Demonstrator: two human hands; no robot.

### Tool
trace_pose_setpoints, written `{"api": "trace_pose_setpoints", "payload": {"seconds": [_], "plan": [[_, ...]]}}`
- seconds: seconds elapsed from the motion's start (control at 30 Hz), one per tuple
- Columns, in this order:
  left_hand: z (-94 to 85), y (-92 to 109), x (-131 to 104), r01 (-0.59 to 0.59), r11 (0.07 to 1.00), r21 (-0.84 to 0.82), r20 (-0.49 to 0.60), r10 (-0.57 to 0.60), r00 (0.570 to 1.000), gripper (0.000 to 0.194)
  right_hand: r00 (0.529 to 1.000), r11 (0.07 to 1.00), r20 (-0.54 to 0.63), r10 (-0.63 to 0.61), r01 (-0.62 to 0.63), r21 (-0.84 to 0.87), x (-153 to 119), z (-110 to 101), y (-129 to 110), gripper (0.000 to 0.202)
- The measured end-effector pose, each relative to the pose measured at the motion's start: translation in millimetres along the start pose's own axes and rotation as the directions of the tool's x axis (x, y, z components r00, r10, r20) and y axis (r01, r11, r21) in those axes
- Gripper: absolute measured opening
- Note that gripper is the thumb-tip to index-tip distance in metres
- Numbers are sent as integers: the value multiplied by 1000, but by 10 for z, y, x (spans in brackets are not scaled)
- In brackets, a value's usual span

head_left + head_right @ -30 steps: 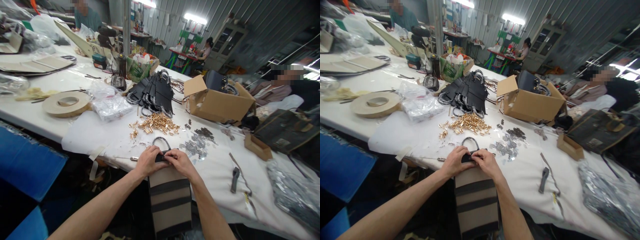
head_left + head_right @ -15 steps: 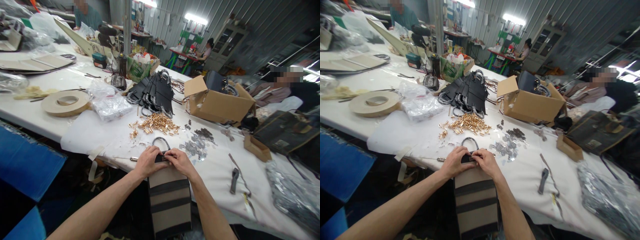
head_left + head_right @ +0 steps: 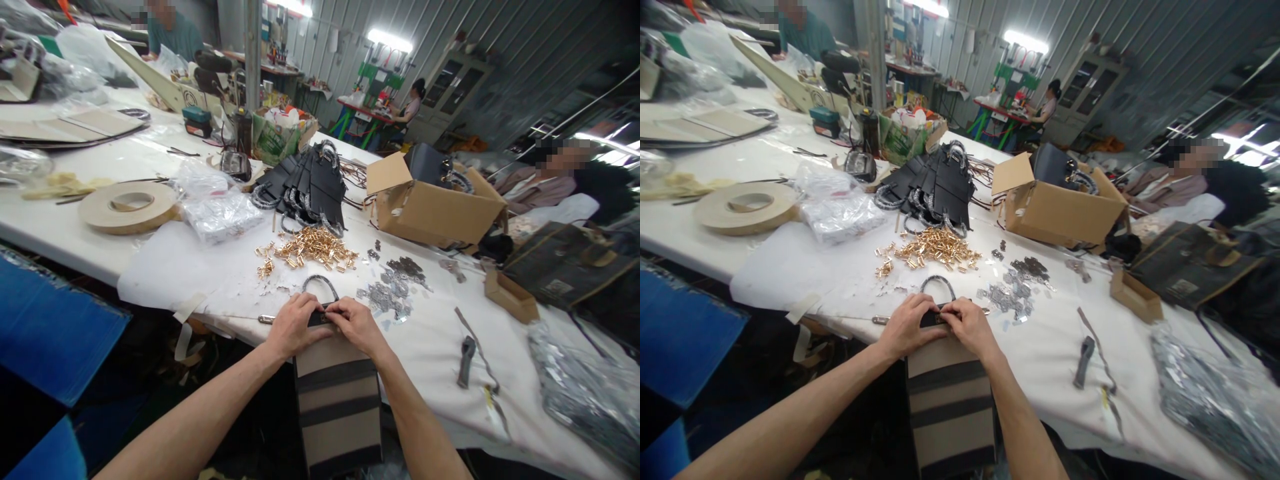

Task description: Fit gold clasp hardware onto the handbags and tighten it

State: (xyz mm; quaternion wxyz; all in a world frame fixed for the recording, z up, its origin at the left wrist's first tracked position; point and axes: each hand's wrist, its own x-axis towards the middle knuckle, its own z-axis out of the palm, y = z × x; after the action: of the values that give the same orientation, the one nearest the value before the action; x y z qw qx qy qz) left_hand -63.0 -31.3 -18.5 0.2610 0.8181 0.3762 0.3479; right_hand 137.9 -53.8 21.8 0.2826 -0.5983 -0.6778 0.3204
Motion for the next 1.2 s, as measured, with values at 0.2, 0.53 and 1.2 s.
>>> {"api": "trace_pose_setpoints", "payload": {"seconds": [0.2, 0.53, 1.2], "plan": [[-11, 23, 0, -10, 1000, 21, -4, 10, 1000, 41, 999, 999, -32, -24, 23, -45, -20, 6, 9, 10], [8, -22, -66, -84, 996, 0, -28, 84, 996, 24, 998, 992, 18, 52, -54, 111, -65, -3, 64, 16], [32, -55, -51, -137, 990, -16, -59, 136, 989, 22, 999, 999, 11, -36, 35, 16, -44, -47, 153, 14]]}}
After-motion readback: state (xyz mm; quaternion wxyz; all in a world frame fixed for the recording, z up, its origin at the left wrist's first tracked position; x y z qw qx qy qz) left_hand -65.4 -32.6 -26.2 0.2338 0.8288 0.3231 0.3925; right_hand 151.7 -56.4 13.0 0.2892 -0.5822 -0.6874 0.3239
